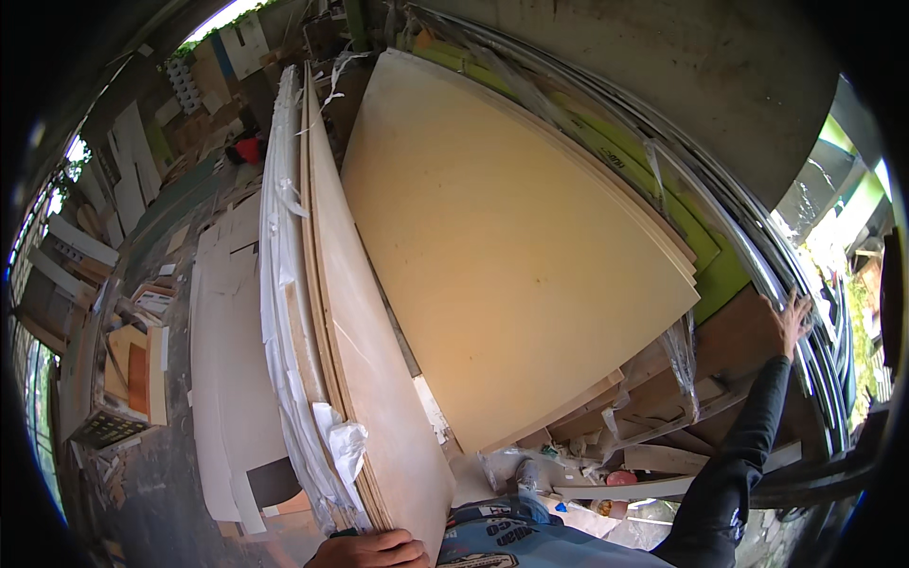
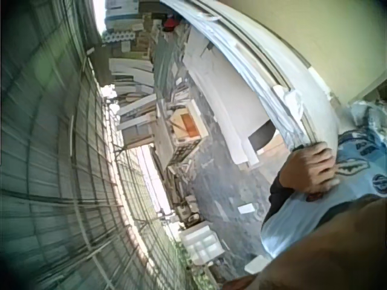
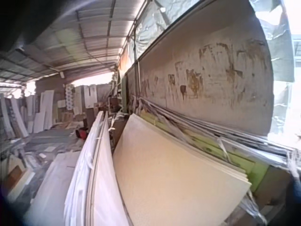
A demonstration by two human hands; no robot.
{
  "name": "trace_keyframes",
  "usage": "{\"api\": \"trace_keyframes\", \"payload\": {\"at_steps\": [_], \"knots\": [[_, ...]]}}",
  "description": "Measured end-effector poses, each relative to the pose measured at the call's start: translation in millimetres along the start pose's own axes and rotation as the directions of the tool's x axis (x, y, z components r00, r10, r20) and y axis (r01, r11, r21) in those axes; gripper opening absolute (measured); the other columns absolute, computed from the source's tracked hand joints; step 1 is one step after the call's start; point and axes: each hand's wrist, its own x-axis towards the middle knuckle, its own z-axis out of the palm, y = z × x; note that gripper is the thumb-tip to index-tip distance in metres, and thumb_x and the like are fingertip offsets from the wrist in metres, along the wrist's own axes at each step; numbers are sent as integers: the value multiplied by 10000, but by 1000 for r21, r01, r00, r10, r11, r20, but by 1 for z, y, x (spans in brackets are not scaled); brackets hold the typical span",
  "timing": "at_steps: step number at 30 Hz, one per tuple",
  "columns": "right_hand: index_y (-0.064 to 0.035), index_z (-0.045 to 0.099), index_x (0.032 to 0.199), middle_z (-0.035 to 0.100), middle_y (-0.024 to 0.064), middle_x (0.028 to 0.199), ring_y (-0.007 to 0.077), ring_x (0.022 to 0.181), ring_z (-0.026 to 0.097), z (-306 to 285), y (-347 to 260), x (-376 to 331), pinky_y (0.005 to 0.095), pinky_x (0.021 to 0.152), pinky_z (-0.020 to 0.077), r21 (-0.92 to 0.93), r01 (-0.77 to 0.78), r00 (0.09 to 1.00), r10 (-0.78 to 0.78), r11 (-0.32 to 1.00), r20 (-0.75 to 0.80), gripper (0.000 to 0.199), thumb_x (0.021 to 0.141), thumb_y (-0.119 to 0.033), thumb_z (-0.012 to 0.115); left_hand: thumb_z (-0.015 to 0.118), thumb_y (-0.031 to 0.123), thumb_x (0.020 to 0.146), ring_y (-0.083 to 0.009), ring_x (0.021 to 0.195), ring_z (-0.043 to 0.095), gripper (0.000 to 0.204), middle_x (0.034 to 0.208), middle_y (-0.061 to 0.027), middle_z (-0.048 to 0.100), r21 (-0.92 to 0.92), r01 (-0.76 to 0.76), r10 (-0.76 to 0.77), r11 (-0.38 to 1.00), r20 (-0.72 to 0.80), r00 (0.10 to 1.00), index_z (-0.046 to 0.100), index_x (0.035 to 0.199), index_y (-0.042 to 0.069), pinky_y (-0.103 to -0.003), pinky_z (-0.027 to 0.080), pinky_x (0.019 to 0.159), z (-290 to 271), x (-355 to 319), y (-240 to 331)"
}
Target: The person measures a large wood panel with a tape measure, marks it with a pencil, and uses a hammer to secure a wooden guide strip. The person then moves to a storage rack and sorts through several large wood and laminate panels.
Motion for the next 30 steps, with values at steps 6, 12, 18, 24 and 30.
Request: {"api": "trace_keyframes", "payload": {"at_steps": [6,12,18,24,30], "knots": [[-44,675,1061,675,123,1041,320,1001,620,34,-111,-96,419,889,467,694,324,916,-31,643,-400,294,897,-284,630,715,200,781,-266,807,612,176,798,-100,622,5,-30,30,1000,31,999,647,792,38,-392,496,801,-1,-3,1],[54,635,1170,666,182,1138,275,1065,624,103,-179,-77,351,943,464,996,-77,997,-8,46,77,502,862,-339,686,700,189,791,-287,827,613,184,810,-116,627,-37,-17,18,999,50,999,648,813,14,-421,500,810,0,-3,0],[46,648,1175,683,153,1091,241,996,641,95,-196,-86,327,896,481,963,-226,973,71,146,218,522,757,-248,753,695,180,792,-293,850,623,181,836,-123,642,-39,17,-15,999,51,999,655,826,7,-427,503,827,-5,-9,2],[68,652,1154,683,165,1073,239,960,645,82,-192,-85,327,875,492,946,-254,967,63,201,246,585,695,-252,822,712,205,785,-279,848,625,196,832,-110,647,-4,28,-27,1000,28,999,661,808,17,-413,504,824,-8,-12,4],[59,665,1100,693,139,1044,205,976,641,83,-193,-91,308,877,480,944,-270,955,182,191,236,520,728,-276,803,717,203,780,-273,819,621,188,797,-100,636,0,16,-16,1000,0,1000,657,784,25,-401,507,811,-8,-18,3]]}}
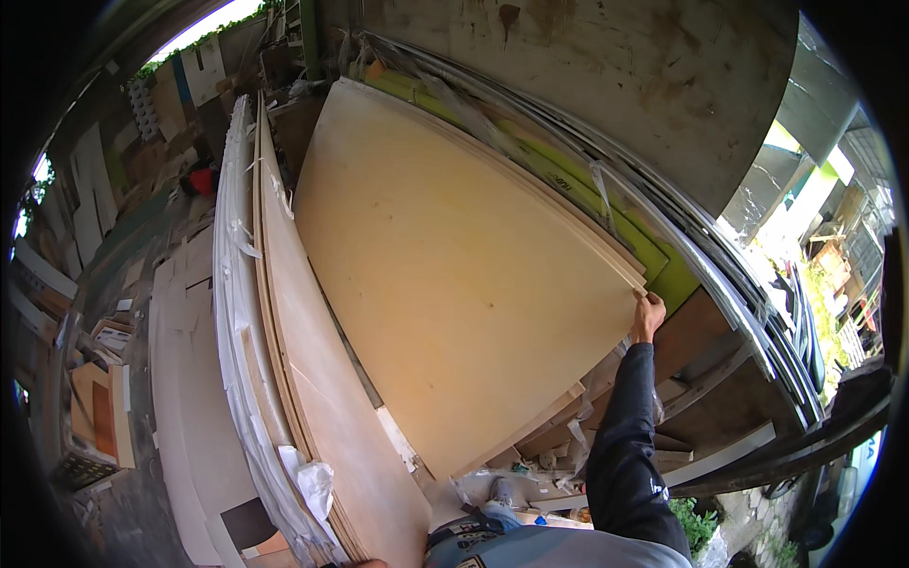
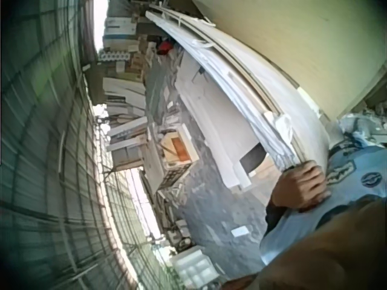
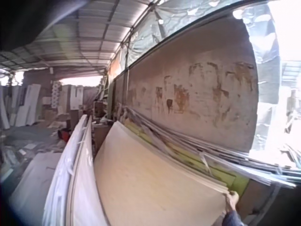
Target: The person measures a large wood panel with a tape measure, marks it with a pencil, and uses a hammer to secure a wooden guide strip. The person then moves to a storage rack and sorts through several large wood and laminate panels.
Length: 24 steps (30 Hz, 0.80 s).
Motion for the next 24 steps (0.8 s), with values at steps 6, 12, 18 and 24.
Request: {"api": "trace_keyframes", "payload": {"at_steps": [6,12,18,24], "knots": [[34,657,1047,682,195,1056,310,991,649,-5,-4,-16,387,896,491,-245,83,987,-114,966,-114,472,738,-307,763,717,200,768,-266,797,618,178,783,-93,629,-7,-11,10,1000,-32,999,647,756,36,-403,509,791,0,-3,0],[27,667,992,692,174,957,272,899,655,-23,-22,-38,369,841,501,-175,161,987,-160,971,19,464,736,-339,790,714,208,766,-259,770,603,177,763,-83,610,-6,-16,16,1000,-56,998,635,736,52,-384,507,771,1,-5,-1],[7,652,894,619,26,818,114,744,551,-33,-28,-80,263,710,457,115,168,985,-172,979,26,358,720,-237,848,709,220,777,-252,775,594,189,757,-75,584,-22,0,-1,1000,-41,999,617,730,62,-366,502,774,-1,-5,-1],[4,614,845,608,25,803,95,700,525,-57,-43,-147,233,669,431,412,162,956,-246,897,158,324,739,-182,857,700,230,785,-251,794,590,200,780,-79,572,-75,-6,9,997,40,999,610,756,54,-366,496,785,1,-9,-7]]}}
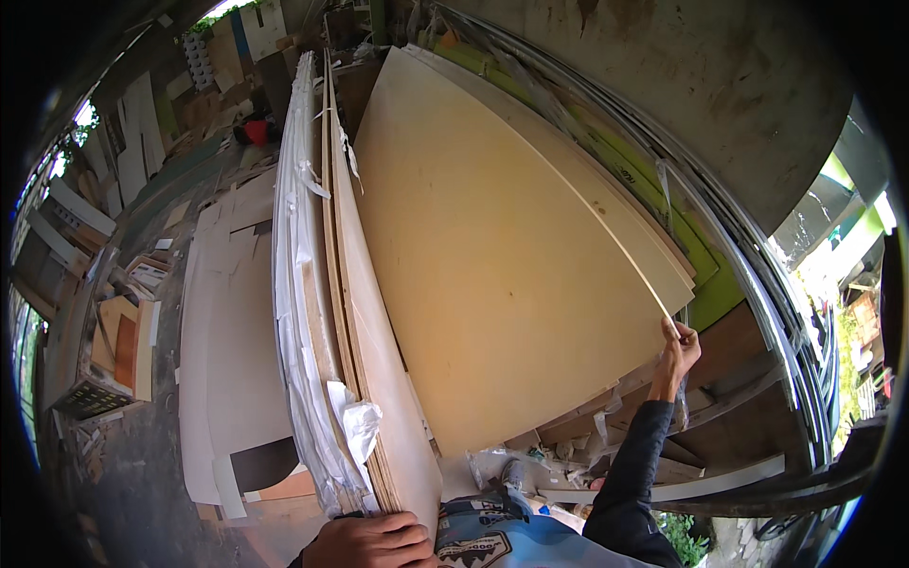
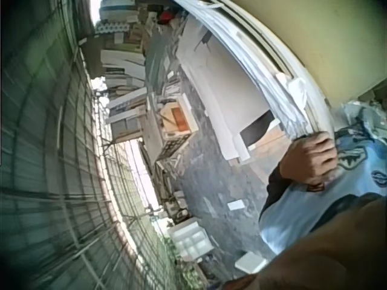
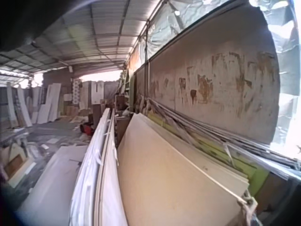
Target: The person measures a large wood panel with a tape measure, marks it with a pencil, and uses a hammer to secure a wooden guide strip. The person then moves to a storage rack and sorts through several large wood and laminate panels.
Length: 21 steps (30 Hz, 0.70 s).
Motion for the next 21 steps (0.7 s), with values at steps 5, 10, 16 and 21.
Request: {"api": "trace_keyframes", "payload": {"at_steps": [5,10,16,21], "knots": [[-24,596,796,587,-9,742,34,643,468,26,-75,-81,172,619,372,116,-22,998,15,993,62,207,803,-61,800,703,234,783,-259,830,604,208,814,-83,598,28,-15,15,999,-11,1000,627,784,41,-380,497,805,-2,3,3],[-11,596,813,588,11,781,57,667,502,49,-134,-152,192,623,395,204,-52,995,34,978,93,221,767,-13,812,709,222,777,-271,860,620,212,840,-98,619,44,-17,18,999,-14,1000,645,818,24,-393,504,826,2,6,3],[7,577,834,540,81,732,172,662,527,73,-148,-215,295,627,455,395,183,871,-335,901,361,335,641,-14,850,721,208,786,-275,844,621,199,838,-102,628,68,-16,19,998,-48,999,649,813,24,-396,507,822,6,10,5],[-42,546,878,540,103,803,236,674,537,118,-167,-245,350,638,482,731,59,531,-642,679,553,460,623,-196,896,728,234,803,-271,858,631,211,835,-87,632,74,18,-14,997,-49,999,646,797,40,-394,513,825,3,10,7]]}}
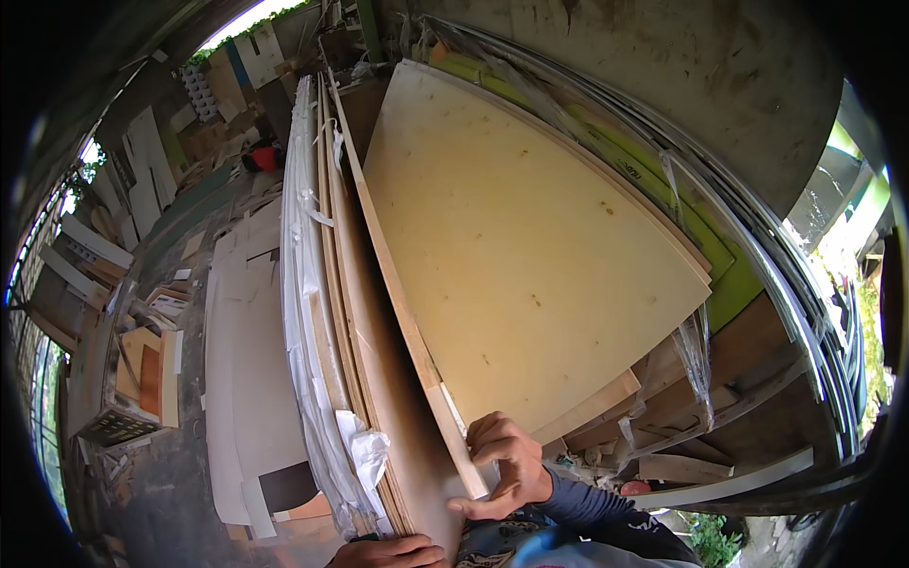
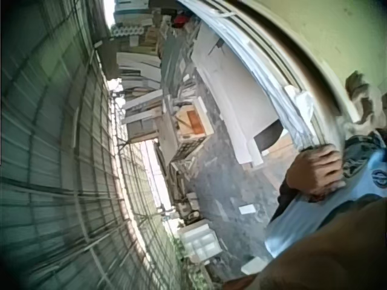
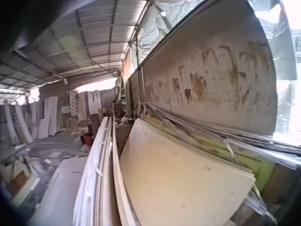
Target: The person measures a large wood panel with a tape measure, marks it with a pencil, and uses a hammer to secure a wooden guide strip. The person then moves to a storage rack and sorts through several large wood and laminate panels.
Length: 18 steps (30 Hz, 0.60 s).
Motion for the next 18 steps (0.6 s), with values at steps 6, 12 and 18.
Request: {"api": "trace_keyframes", "payload": {"at_steps": [6,12,18], "knots": [[-60,500,999,483,145,977,297,891,441,43,28,-20,407,816,365,264,0,999,-10,964,35,474,804,-455,676,733,247,797,-274,872,633,212,858,-81,634,-27,27,-27,999,-7,1000,660,828,50,-397,523,827,-2,8,-1],[-37,494,1034,444,151,1008,276,914,401,66,30,-24,392,863,318,438,-99,995,87,893,49,489,885,-502,487,756,378,791,-302,938,643,351,926,-94,654,-138,-16,5,990,-75,997,683,895,51,-429,539,834,-14,-4,-8],[-46,489,986,455,121,998,253,946,418,88,27,-34,398,903,323,622,-135,922,328,772,-207,491,880,-521,425,553,599,895,-307,1149,575,608,1186,-168,630,148,191,-193,970,4,981,677,1009,15,-469,411,1000,-50,37,-52]]}}
